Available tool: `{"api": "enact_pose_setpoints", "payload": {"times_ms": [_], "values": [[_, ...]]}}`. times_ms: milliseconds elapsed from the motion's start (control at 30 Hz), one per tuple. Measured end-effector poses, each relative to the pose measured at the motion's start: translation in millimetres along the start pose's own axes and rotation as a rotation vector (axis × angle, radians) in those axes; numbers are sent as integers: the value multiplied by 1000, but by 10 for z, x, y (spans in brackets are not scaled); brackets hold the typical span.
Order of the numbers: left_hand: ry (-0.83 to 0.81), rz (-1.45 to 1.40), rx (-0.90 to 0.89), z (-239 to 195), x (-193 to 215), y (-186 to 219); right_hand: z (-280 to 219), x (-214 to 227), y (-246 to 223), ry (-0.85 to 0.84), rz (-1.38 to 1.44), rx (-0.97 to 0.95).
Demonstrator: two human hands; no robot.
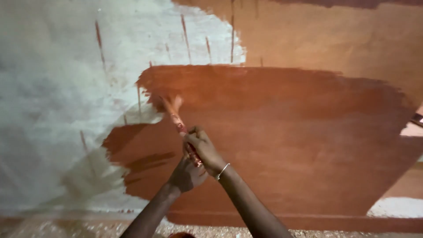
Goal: The person paints a wall with reddish-brown paint using a brush. They repeatedly dip the brush into a paint bucket and apply paint to the wall surface, covering previously unpainted areas.
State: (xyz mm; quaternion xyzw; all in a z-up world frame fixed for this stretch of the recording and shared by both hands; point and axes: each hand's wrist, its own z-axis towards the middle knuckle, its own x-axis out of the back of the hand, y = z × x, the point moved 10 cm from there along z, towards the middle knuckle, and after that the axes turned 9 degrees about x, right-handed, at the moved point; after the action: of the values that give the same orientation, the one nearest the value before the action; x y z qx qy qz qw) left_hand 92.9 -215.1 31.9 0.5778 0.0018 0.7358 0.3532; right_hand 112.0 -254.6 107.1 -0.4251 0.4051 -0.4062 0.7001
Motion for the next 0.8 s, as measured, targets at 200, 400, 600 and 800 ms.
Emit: {"api": "enact_pose_setpoints", "payload": {"times_ms": [200, 400, 600, 800], "values": [[255, 259, -185, -355, 370, 50, -499, 797, -450, 225, -33, 2], [155, 261, -144, -350, 496, -145, -1256, 1462, -638, 680, -16, 218], [253, 259, -282, -422, 500, -408, -389, 138, 158, 397, -85, -25], [-37, 284, -105, -315, 369, -978, 35, -835, 475, -10, -3, -44]]}}
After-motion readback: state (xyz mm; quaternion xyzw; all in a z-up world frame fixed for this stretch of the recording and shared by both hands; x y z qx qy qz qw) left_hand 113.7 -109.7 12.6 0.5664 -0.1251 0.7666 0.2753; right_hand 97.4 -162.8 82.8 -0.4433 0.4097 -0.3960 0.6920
